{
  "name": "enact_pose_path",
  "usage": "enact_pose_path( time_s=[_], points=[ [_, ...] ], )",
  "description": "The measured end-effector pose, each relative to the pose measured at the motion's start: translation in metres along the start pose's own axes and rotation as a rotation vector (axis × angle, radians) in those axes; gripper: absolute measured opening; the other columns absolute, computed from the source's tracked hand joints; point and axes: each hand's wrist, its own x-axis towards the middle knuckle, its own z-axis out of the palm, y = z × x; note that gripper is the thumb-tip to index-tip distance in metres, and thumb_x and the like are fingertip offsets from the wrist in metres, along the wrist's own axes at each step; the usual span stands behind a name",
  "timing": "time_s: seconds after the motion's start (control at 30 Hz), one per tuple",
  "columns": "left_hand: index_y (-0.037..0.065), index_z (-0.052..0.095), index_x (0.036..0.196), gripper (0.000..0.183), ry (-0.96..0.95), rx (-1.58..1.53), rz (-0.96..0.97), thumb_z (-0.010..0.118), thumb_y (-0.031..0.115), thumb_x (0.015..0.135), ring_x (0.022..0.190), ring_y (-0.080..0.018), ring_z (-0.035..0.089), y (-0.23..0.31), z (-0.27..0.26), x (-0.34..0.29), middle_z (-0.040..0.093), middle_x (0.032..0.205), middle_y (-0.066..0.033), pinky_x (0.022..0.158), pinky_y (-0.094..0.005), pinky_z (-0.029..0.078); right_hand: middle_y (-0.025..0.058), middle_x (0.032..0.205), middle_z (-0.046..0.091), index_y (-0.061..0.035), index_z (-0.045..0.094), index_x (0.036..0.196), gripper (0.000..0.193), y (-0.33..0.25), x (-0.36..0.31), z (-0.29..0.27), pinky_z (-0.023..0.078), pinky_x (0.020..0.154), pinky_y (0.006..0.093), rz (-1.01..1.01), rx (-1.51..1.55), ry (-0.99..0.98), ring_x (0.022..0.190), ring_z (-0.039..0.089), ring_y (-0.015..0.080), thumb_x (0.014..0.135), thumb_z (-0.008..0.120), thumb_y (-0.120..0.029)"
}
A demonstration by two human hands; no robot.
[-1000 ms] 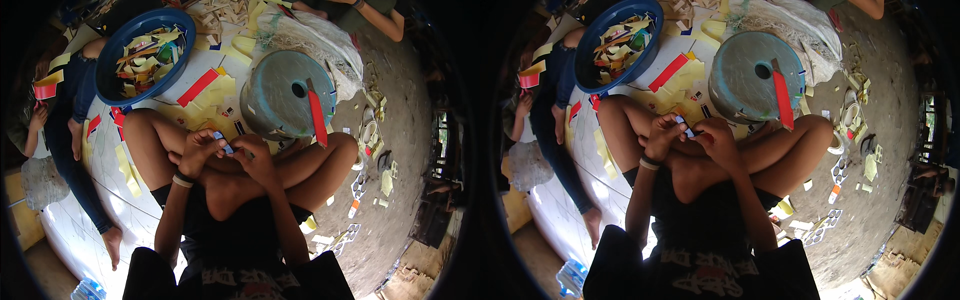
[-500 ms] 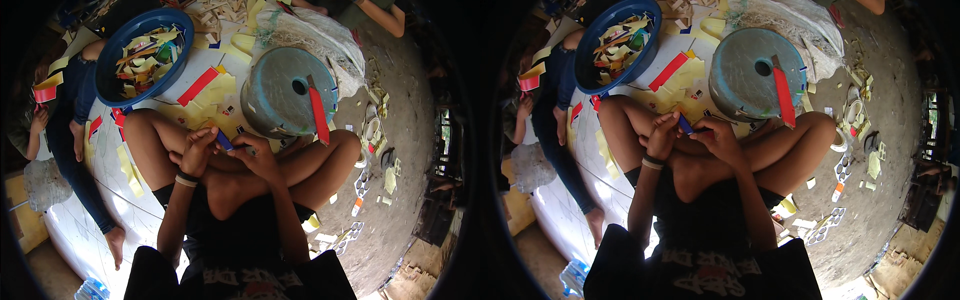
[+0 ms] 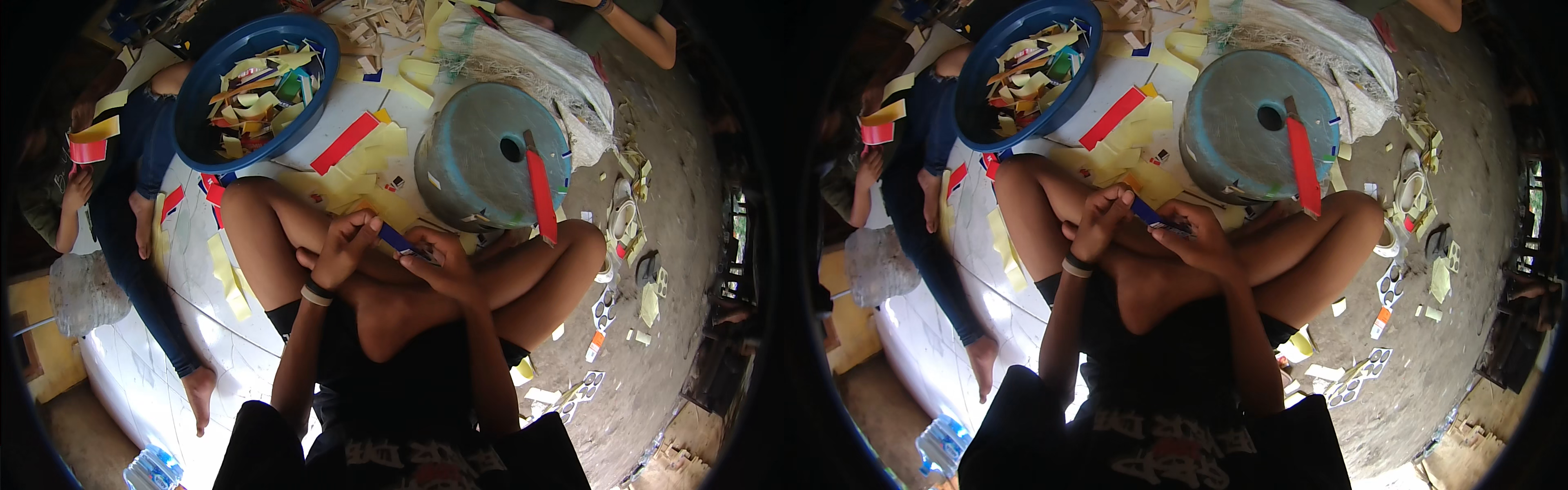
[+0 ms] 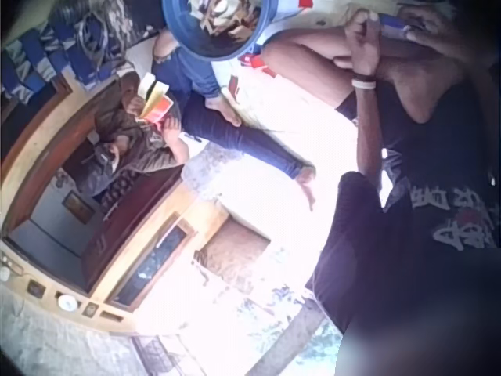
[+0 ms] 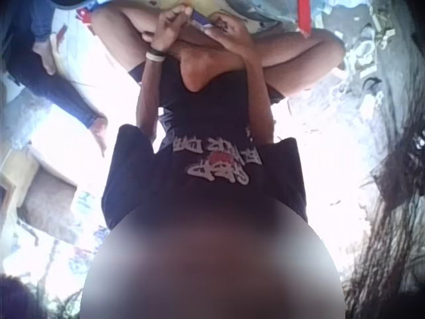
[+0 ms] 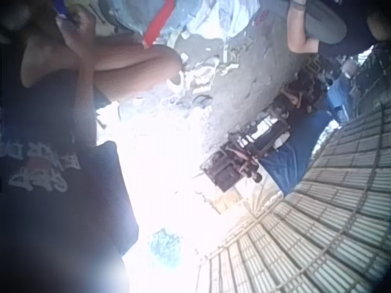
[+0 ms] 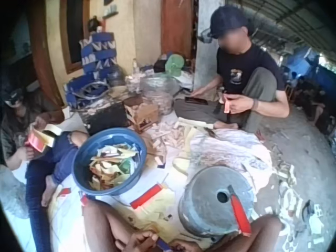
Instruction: The person sits cross-legged on the floor and uses scissors to cut small rectangular pieces from a blue paper strip. They repeatedly pick up a strip, cut a piece, and place the cut piece into a blue basin. Other people nearby perform similar cutting actions.
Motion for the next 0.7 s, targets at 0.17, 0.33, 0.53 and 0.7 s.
enact_pose_path(
  time_s=[0.17,0.33,0.53,0.7],
  points=[
    [0.004,0.060,0.085,0.029,0.032,0.073,0.127,0.063,0.020,0.109,0.071,-0.0030,0.044,-0.007,0.017,-0.001,0.053,0.075,0.0054,0.066,-0.0223,0.037,-0.0014,0.088,0.065,-0.0042,0.067,0.095,0.013,-0.002,-0.001,-0.005,0.046,0.079,0.0260,-0.052,-0.060,0.005,0.085,0.057,0.0059,0.096,0.076,-0.014],
    [0.004,0.063,0.088,0.031,0.016,0.007,0.025,0.061,0.025,0.110,0.071,-0.0032,0.045,-0.003,0.016,0.000,0.054,0.075,0.0047,0.063,-0.0232,0.036,-0.0028,0.083,0.059,-0.0043,0.065,0.092,0.014,0.006,-0.002,-0.005,0.042,0.075,0.0252,-0.009,-0.069,0.112,0.081,0.053,0.0055,0.095,0.076,-0.012],
    [0.004,0.065,0.087,0.039,0.050,-0.035,-0.167,0.058,0.033,0.112,0.071,-0.0034,0.044,-0.009,0.019,0.003,0.052,0.075,0.0058,0.064,-0.0231,0.034,-0.0031,0.081,0.058,-0.0023,0.062,0.090,0.015,0.003,-0.006,-0.006,0.043,0.073,0.0256,-0.017,-0.084,0.104,0.081,0.053,0.0048,0.094,0.075,-0.010],
    [0.004,0.066,0.086,0.039,-0.123,0.043,0.030,0.058,0.033,0.112,0.070,-0.0031,0.040,-0.012,0.018,0.002,0.048,0.073,0.0081,0.064,-0.0238,0.033,-0.0033,0.080,0.057,-0.0015,0.060,0.088,0.017,0.000,-0.007,-0.004,0.042,0.071,0.0251,-0.080,-0.120,0.082,0.079,0.052,0.0046,0.092,0.075,-0.009]
  ],
)
